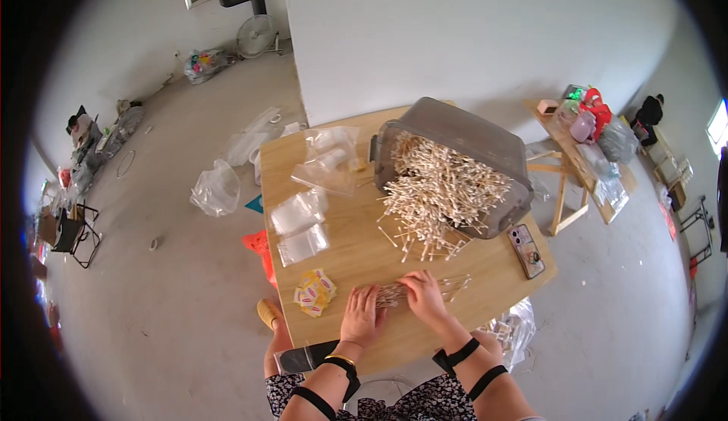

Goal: Arranging and packaging cotton swabs into plastic bags.

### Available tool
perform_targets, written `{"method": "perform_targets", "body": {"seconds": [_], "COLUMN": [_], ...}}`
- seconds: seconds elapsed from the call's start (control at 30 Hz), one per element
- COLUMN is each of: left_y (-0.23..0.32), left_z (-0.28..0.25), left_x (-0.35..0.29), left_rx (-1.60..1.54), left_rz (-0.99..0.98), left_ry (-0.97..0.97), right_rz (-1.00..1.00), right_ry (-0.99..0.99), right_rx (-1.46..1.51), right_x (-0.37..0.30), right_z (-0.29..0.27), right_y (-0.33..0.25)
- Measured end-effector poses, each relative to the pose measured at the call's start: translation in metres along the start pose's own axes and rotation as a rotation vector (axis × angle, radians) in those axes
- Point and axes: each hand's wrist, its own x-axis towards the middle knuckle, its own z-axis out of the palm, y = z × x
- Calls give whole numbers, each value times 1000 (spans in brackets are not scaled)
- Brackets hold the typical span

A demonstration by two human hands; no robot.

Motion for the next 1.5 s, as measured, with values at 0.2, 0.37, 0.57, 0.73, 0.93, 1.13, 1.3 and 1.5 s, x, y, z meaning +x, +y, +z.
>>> {"method": "perform_targets", "body": {"seconds": [0.2,0.37,0.57,0.73,0.93,1.13,1.3,1.5], "left_y": [3,5,0,6,-1,6,1,6], "left_z": [-7,-12,-7,0,-12,-11,-6,-1], "left_x": [2,4,3,3,-1,4,0,0], "left_rx": [53,138,156,214,126,91,60,-2], "left_rz": [-32,-13,0,23,-10,-15,1,-14], "left_ry": [-103,-158,-187,-211,-97,-91,-95,-25], "right_rz": [77,129,80,76,264,312,298,174], "right_ry": [13,-12,6,8,20,42,120,-24], "right_rx": [46,13,76,313,-163,-309,-209,-58], "right_x": [-5,-13,-3,-3,-23,-41,-14,15], "right_z": [-11,-14,39,52,-31,-78,-32,49], "right_y": [-7,-6,-38,-51,-4,50,42,-21]}}
